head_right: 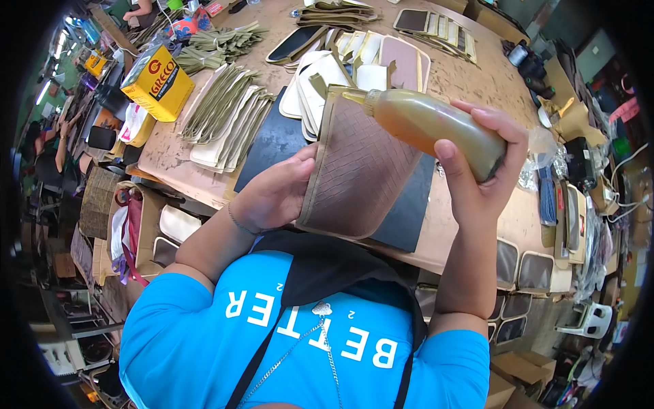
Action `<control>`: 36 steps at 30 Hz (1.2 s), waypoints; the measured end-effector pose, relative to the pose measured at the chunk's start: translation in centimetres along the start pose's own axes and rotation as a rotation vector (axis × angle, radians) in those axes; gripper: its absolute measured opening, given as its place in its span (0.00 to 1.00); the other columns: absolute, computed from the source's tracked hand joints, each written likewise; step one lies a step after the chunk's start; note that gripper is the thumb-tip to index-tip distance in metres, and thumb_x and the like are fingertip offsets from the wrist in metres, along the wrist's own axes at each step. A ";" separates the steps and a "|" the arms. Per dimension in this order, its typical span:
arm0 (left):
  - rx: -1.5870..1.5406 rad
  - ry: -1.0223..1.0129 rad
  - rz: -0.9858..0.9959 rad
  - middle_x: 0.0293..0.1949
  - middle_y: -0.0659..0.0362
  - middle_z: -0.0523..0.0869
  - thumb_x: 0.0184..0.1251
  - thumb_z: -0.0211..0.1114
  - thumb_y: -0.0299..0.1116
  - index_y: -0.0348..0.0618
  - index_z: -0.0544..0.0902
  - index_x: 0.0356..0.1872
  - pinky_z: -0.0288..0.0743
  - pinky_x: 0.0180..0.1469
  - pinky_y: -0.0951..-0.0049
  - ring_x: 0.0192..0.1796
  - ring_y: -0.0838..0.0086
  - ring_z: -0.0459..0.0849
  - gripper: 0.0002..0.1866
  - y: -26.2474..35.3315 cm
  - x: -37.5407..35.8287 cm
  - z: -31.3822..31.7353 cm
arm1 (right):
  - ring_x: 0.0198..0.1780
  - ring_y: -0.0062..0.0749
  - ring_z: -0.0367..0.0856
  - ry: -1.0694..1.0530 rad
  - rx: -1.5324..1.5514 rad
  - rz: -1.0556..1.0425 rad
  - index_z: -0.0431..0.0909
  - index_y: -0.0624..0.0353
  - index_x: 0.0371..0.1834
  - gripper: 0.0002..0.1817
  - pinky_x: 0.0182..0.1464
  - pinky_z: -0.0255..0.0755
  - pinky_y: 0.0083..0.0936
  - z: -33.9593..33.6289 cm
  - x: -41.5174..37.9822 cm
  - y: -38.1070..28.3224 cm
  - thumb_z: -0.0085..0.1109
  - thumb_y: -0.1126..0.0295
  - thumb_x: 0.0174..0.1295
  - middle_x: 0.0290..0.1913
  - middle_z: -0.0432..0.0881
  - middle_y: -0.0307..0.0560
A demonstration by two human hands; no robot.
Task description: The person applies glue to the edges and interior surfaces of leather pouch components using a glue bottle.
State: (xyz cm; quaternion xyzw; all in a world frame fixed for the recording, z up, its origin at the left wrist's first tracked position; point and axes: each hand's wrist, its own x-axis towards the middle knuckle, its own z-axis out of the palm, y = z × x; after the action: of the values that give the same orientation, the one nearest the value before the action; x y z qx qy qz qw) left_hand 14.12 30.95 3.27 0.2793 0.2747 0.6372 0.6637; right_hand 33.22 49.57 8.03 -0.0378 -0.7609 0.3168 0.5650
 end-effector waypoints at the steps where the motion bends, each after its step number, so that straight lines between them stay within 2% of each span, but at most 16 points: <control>1: 0.001 -0.022 -0.001 0.71 0.49 0.65 0.76 0.51 0.42 0.37 0.51 0.75 0.62 0.73 0.60 0.73 0.64 0.66 0.35 0.1 0.0 0.2 | 0.56 0.39 0.80 -0.008 -0.001 0.024 0.69 0.59 0.53 0.25 0.59 0.73 0.32 0.0 0.0 0.0 0.74 0.70 0.56 0.53 0.78 0.55; 6: 0.014 -0.096 -0.007 0.73 0.47 0.61 0.73 0.53 0.50 0.36 0.45 0.77 0.57 0.75 0.58 0.74 0.63 0.63 0.42 0.1 -0.1 0.3 | 0.55 0.36 0.80 -0.019 0.012 0.091 0.70 0.59 0.52 0.24 0.59 0.72 0.29 0.3 -0.1 0.5 0.73 0.70 0.57 0.52 0.79 0.53; 17: 0.041 -0.113 -0.020 0.73 0.47 0.62 0.74 0.51 0.49 0.35 0.44 0.77 0.60 0.74 0.62 0.74 0.65 0.65 0.42 0.0 -0.7 -0.2 | 0.53 0.33 0.80 -0.045 0.094 0.197 0.70 0.61 0.52 0.21 0.59 0.71 0.28 0.4 0.2 1.3 0.69 0.72 0.61 0.50 0.82 0.53; 29: 0.077 -0.104 -0.020 0.72 0.47 0.63 0.74 0.51 0.50 0.34 0.46 0.77 0.61 0.73 0.63 0.73 0.66 0.66 0.42 0.0 -0.7 -0.3 | 0.50 0.30 0.80 -0.051 0.125 0.243 0.70 0.61 0.52 0.20 0.56 0.72 0.25 0.4 -0.2 1.4 0.69 0.72 0.61 0.48 0.82 0.51; 36: 0.066 -0.110 -0.013 0.72 0.47 0.64 0.74 0.52 0.53 0.34 0.46 0.77 0.62 0.73 0.63 0.72 0.65 0.68 0.43 0.1 -0.8 -0.2 | 0.49 0.30 0.80 -0.133 0.153 0.274 0.71 0.60 0.51 0.20 0.55 0.73 0.26 0.3 -0.3 1.3 0.70 0.72 0.60 0.48 0.82 0.50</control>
State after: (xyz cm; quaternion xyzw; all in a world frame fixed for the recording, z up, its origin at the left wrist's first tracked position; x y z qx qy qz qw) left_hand 13.88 30.19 3.25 0.3340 0.2605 0.6072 0.6722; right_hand 32.67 50.37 7.07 -0.0768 -0.7579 0.4496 0.4663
